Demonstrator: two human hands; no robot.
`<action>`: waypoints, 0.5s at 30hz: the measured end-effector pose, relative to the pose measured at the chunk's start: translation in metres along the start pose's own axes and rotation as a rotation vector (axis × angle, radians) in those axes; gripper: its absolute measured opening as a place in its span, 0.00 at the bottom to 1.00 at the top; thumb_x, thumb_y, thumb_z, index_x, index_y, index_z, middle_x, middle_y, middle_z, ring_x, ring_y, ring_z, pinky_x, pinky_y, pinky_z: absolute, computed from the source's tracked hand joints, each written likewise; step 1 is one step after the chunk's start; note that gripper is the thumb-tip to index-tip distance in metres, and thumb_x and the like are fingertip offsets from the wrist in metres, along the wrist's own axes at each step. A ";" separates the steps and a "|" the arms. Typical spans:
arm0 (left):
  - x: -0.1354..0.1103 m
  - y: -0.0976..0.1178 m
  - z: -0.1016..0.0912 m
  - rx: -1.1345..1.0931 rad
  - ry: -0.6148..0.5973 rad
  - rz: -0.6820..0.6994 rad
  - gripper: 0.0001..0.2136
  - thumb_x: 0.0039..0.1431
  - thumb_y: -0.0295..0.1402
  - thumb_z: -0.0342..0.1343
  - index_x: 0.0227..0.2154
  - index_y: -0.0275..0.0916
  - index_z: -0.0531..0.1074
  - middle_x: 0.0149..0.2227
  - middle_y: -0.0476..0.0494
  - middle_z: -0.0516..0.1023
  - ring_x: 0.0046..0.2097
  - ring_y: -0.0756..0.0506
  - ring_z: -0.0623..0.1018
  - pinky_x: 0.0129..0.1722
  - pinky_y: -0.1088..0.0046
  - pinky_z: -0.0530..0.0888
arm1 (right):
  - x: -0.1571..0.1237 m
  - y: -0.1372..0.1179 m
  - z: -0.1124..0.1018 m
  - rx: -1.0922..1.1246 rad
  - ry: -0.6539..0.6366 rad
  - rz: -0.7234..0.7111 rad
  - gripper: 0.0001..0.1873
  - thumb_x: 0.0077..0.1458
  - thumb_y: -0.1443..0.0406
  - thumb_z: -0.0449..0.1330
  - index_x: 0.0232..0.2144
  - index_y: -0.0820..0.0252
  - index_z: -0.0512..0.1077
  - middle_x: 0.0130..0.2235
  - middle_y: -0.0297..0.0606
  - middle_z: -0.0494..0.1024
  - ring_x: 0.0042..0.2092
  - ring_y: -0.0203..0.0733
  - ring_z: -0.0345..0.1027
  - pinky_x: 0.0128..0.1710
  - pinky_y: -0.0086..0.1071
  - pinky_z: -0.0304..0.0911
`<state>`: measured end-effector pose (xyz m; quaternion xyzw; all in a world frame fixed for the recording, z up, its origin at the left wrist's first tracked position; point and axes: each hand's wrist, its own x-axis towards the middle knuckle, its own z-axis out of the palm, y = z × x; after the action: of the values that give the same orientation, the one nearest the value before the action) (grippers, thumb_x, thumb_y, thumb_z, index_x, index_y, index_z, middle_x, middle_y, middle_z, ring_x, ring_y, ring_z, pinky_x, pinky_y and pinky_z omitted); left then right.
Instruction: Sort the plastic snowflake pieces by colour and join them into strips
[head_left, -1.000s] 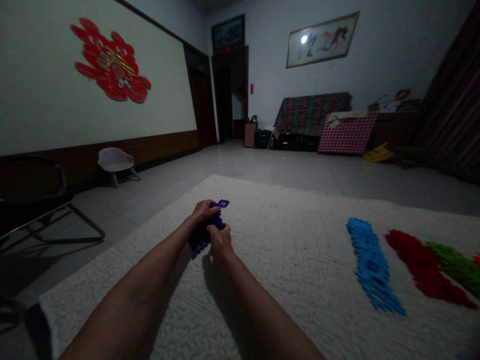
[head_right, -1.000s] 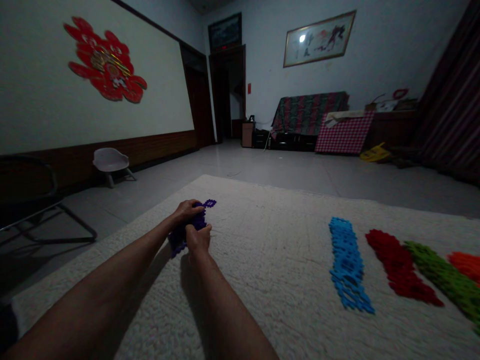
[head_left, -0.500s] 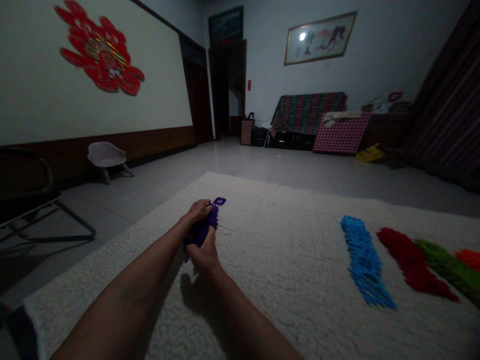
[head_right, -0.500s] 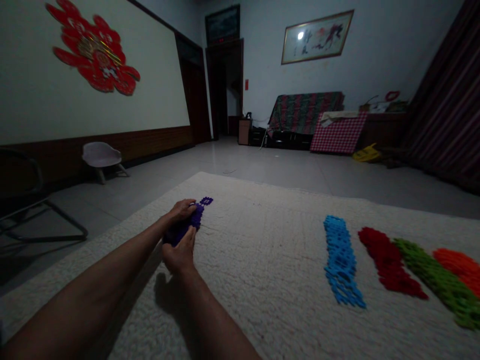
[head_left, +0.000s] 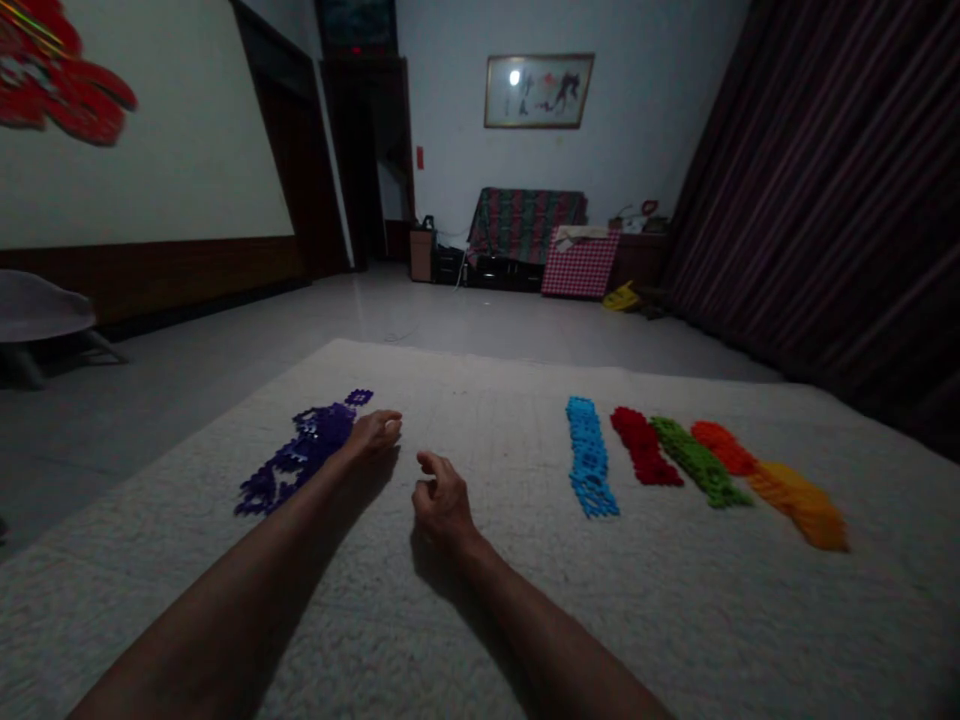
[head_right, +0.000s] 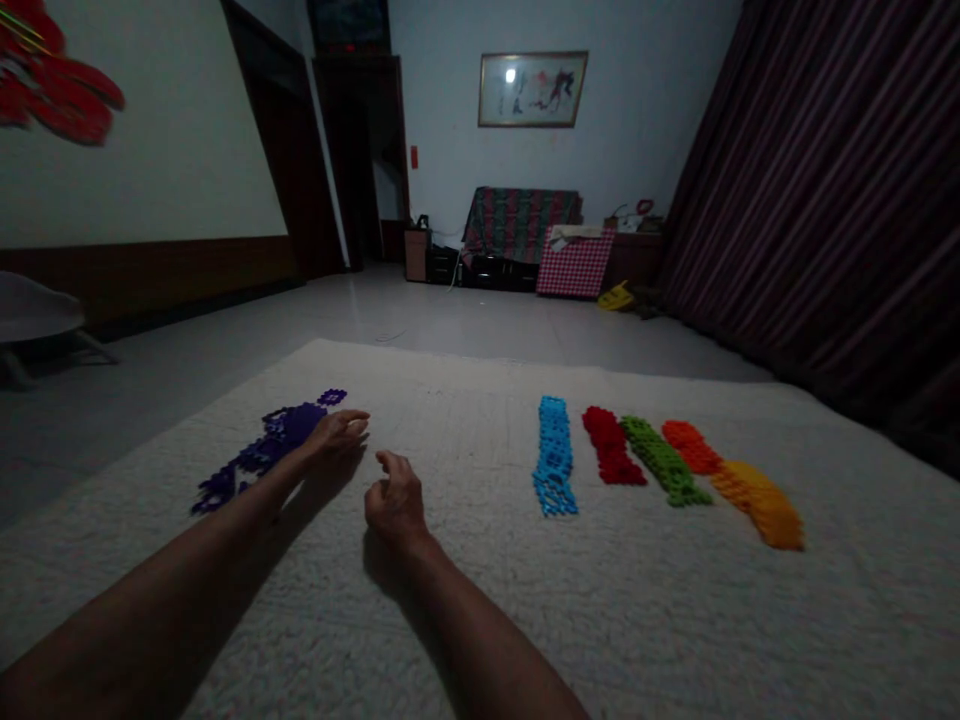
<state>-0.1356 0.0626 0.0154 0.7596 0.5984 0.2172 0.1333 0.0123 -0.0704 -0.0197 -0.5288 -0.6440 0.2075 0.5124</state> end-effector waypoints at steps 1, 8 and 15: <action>-0.004 0.012 0.012 -0.016 -0.022 0.030 0.18 0.61 0.34 0.49 0.49 0.37 0.77 0.48 0.38 0.81 0.51 0.41 0.77 0.54 0.67 0.71 | -0.003 0.009 -0.021 -0.090 0.026 -0.059 0.29 0.45 0.74 0.51 0.51 0.60 0.71 0.49 0.45 0.77 0.51 0.44 0.71 0.54 0.40 0.68; -0.024 0.085 0.072 0.025 -0.062 0.330 0.15 0.62 0.30 0.46 0.44 0.37 0.76 0.48 0.39 0.78 0.50 0.45 0.76 0.54 0.72 0.69 | -0.017 0.060 -0.165 -0.669 0.254 -0.104 0.31 0.50 0.68 0.55 0.58 0.69 0.64 0.62 0.56 0.63 0.65 0.56 0.52 0.63 0.55 0.51; -0.026 0.107 0.085 0.246 0.000 0.323 0.13 0.64 0.30 0.45 0.39 0.38 0.76 0.45 0.38 0.76 0.49 0.44 0.75 0.52 0.70 0.69 | -0.018 0.098 -0.216 -0.832 0.250 0.246 0.45 0.50 0.57 0.62 0.66 0.68 0.52 0.68 0.61 0.49 0.68 0.66 0.43 0.62 0.59 0.49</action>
<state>-0.0080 0.0159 -0.0138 0.8562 0.4908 0.1611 0.0027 0.2462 -0.1107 -0.0227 -0.7836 -0.5381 -0.0753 0.3014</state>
